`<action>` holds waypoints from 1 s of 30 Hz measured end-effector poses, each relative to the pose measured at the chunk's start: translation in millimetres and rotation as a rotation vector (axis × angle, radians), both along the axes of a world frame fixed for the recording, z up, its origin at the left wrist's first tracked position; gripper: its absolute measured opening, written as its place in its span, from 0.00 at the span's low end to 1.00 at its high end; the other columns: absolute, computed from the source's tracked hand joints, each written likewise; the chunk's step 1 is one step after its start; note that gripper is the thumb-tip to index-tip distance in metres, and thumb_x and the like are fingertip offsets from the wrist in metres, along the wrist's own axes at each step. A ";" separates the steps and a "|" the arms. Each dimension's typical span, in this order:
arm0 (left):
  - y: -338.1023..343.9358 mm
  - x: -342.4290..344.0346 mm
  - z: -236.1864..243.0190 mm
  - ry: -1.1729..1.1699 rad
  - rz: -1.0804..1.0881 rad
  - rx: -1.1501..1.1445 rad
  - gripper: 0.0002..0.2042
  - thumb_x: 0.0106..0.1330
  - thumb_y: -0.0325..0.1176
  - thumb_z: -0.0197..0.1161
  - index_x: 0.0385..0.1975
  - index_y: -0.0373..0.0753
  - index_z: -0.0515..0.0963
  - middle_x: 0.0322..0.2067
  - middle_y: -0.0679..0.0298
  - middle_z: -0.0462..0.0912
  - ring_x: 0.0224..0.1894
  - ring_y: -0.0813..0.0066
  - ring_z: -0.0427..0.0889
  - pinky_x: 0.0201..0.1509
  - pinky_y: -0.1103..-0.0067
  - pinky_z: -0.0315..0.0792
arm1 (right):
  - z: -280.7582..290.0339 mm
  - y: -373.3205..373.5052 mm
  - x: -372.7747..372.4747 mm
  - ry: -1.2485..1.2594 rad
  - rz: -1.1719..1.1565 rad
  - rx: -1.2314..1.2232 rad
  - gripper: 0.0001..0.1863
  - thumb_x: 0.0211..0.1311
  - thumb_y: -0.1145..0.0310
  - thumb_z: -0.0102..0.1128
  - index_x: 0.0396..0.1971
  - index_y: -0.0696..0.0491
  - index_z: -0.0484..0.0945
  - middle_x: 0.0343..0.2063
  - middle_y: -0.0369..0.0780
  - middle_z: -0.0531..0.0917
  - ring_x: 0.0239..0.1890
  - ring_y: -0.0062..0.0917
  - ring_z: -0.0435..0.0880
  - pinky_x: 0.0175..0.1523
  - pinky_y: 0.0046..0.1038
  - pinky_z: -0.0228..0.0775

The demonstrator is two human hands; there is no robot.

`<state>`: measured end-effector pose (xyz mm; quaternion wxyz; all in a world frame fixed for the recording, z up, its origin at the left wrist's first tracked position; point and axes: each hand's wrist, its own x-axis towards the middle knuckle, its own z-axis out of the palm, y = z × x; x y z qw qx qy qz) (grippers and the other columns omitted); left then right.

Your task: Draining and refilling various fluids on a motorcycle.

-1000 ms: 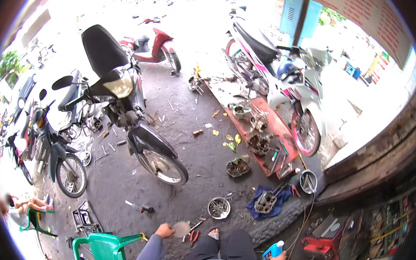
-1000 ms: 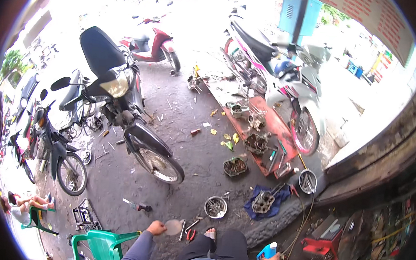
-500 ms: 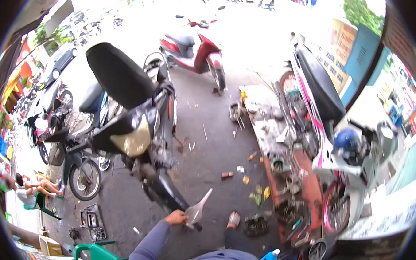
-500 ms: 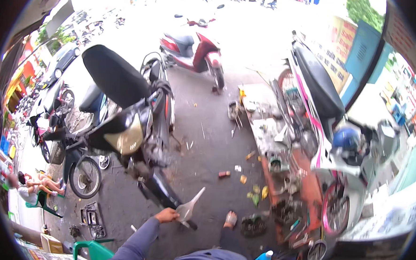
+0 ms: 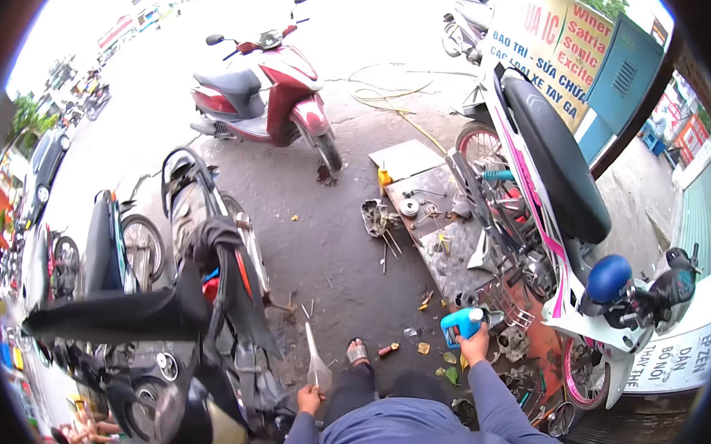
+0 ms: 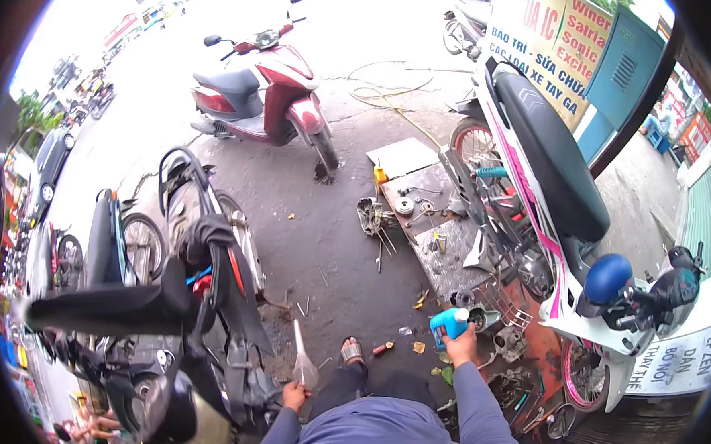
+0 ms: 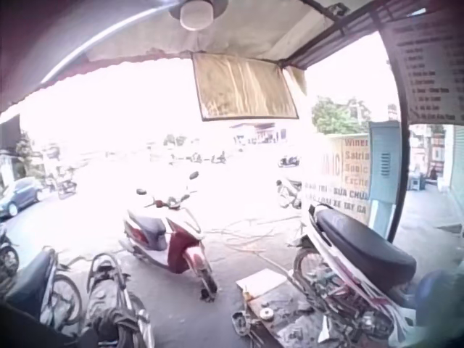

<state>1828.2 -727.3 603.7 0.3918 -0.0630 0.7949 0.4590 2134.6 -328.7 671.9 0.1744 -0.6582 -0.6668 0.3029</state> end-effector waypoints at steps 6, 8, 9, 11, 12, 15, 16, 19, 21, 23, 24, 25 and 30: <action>188.1 -189.9 11.8 0.319 -0.516 -0.163 0.12 0.65 0.34 0.61 0.29 0.30 0.82 0.20 0.58 0.83 0.19 0.75 0.82 0.26 0.73 0.75 | 15.5 102.4 -148.8 0.233 -0.124 0.143 0.36 0.36 0.70 0.79 0.49 0.59 0.70 0.41 0.50 0.82 0.46 0.44 0.82 0.53 0.39 0.71; 271.6 -231.1 25.7 0.360 -0.617 -0.201 0.12 0.65 0.35 0.62 0.29 0.30 0.82 0.21 0.57 0.83 0.19 0.75 0.82 0.26 0.73 0.75 | 17.2 141.9 -186.9 0.241 -0.139 0.087 0.35 0.39 0.67 0.79 0.48 0.61 0.69 0.40 0.53 0.81 0.46 0.48 0.81 0.52 0.41 0.71; 310.4 -247.2 25.0 0.338 -0.624 -0.132 0.11 0.64 0.34 0.62 0.31 0.30 0.82 0.21 0.58 0.84 0.20 0.75 0.82 0.27 0.74 0.76 | 14.8 165.7 -208.2 0.240 -0.151 0.078 0.35 0.39 0.67 0.79 0.48 0.61 0.69 0.40 0.53 0.81 0.46 0.48 0.81 0.52 0.41 0.71; 375.0 -275.2 8.9 0.323 -0.646 -0.057 0.10 0.64 0.33 0.62 0.32 0.30 0.83 0.22 0.59 0.84 0.21 0.75 0.83 0.28 0.75 0.76 | -0.1 222.3 -247.8 0.305 -0.211 0.085 0.35 0.39 0.67 0.78 0.48 0.60 0.69 0.40 0.53 0.82 0.46 0.49 0.81 0.51 0.41 0.71; 395.4 -283.5 2.2 0.262 -0.654 -0.028 0.09 0.65 0.30 0.62 0.35 0.29 0.82 0.24 0.60 0.85 0.23 0.76 0.83 0.29 0.76 0.77 | -10.3 236.3 -267.1 0.350 -0.220 0.125 0.36 0.38 0.68 0.78 0.49 0.60 0.69 0.41 0.52 0.81 0.46 0.49 0.81 0.52 0.42 0.71; 502.9 -306.9 -33.7 0.056 -0.650 0.038 0.08 0.66 0.26 0.61 0.40 0.27 0.81 0.30 0.60 0.85 0.30 0.76 0.84 0.36 0.79 0.79 | -78.5 316.9 -315.9 0.259 -0.327 0.144 0.37 0.37 0.66 0.79 0.50 0.59 0.69 0.43 0.52 0.81 0.47 0.49 0.80 0.54 0.44 0.70; 533.8 -319.9 -49.7 0.095 -0.675 0.038 0.08 0.66 0.26 0.61 0.39 0.28 0.82 0.29 0.61 0.85 0.29 0.76 0.84 0.36 0.78 0.78 | -95.6 342.4 -341.0 0.364 -0.298 0.186 0.37 0.37 0.65 0.79 0.50 0.58 0.69 0.43 0.52 0.81 0.47 0.50 0.80 0.54 0.45 0.70; 636.2 -347.0 -93.0 0.365 -0.858 0.026 0.09 0.63 0.33 0.63 0.33 0.33 0.83 0.23 0.59 0.85 0.26 0.71 0.84 0.35 0.74 0.76 | -162.6 425.0 -399.9 0.387 -0.388 0.067 0.41 0.38 0.68 0.79 0.55 0.59 0.67 0.45 0.51 0.81 0.49 0.47 0.80 0.54 0.43 0.70; 717.4 -362.1 -133.2 0.410 -0.894 0.101 0.09 0.63 0.33 0.62 0.30 0.32 0.81 0.24 0.54 0.83 0.29 0.62 0.83 0.37 0.70 0.74 | -215.9 484.9 -427.0 0.390 -0.459 0.181 0.40 0.38 0.68 0.79 0.54 0.59 0.68 0.44 0.50 0.81 0.48 0.44 0.81 0.54 0.41 0.70; 784.2 -392.1 -188.7 0.626 -0.927 0.210 0.08 0.60 0.32 0.64 0.31 0.32 0.82 0.28 0.50 0.82 0.32 0.54 0.82 0.39 0.66 0.74 | -263.2 543.1 -464.8 0.467 -0.553 0.258 0.37 0.38 0.67 0.80 0.49 0.58 0.69 0.44 0.50 0.81 0.49 0.43 0.81 0.54 0.42 0.70; 816.2 -394.8 -216.3 0.658 -0.951 0.241 0.08 0.59 0.32 0.64 0.31 0.33 0.82 0.28 0.49 0.81 0.33 0.50 0.81 0.39 0.64 0.74 | -290.1 566.5 -467.4 0.514 -0.609 0.217 0.37 0.39 0.67 0.80 0.49 0.58 0.69 0.44 0.49 0.81 0.49 0.41 0.81 0.55 0.41 0.70; 847.2 -386.7 -237.5 0.673 -1.027 0.235 0.07 0.59 0.31 0.63 0.31 0.34 0.83 0.28 0.49 0.80 0.34 0.48 0.80 0.41 0.62 0.73 | -317.9 588.2 -460.7 0.543 -0.672 0.183 0.36 0.39 0.67 0.80 0.50 0.58 0.69 0.45 0.48 0.81 0.49 0.39 0.81 0.55 0.40 0.70; 957.1 -391.5 -340.5 0.741 -1.179 0.334 0.08 0.61 0.31 0.61 0.29 0.33 0.81 0.27 0.47 0.78 0.35 0.45 0.79 0.40 0.60 0.72 | -402.4 659.2 -467.7 0.371 -0.763 0.262 0.37 0.39 0.64 0.80 0.49 0.58 0.69 0.44 0.50 0.81 0.49 0.43 0.81 0.54 0.42 0.70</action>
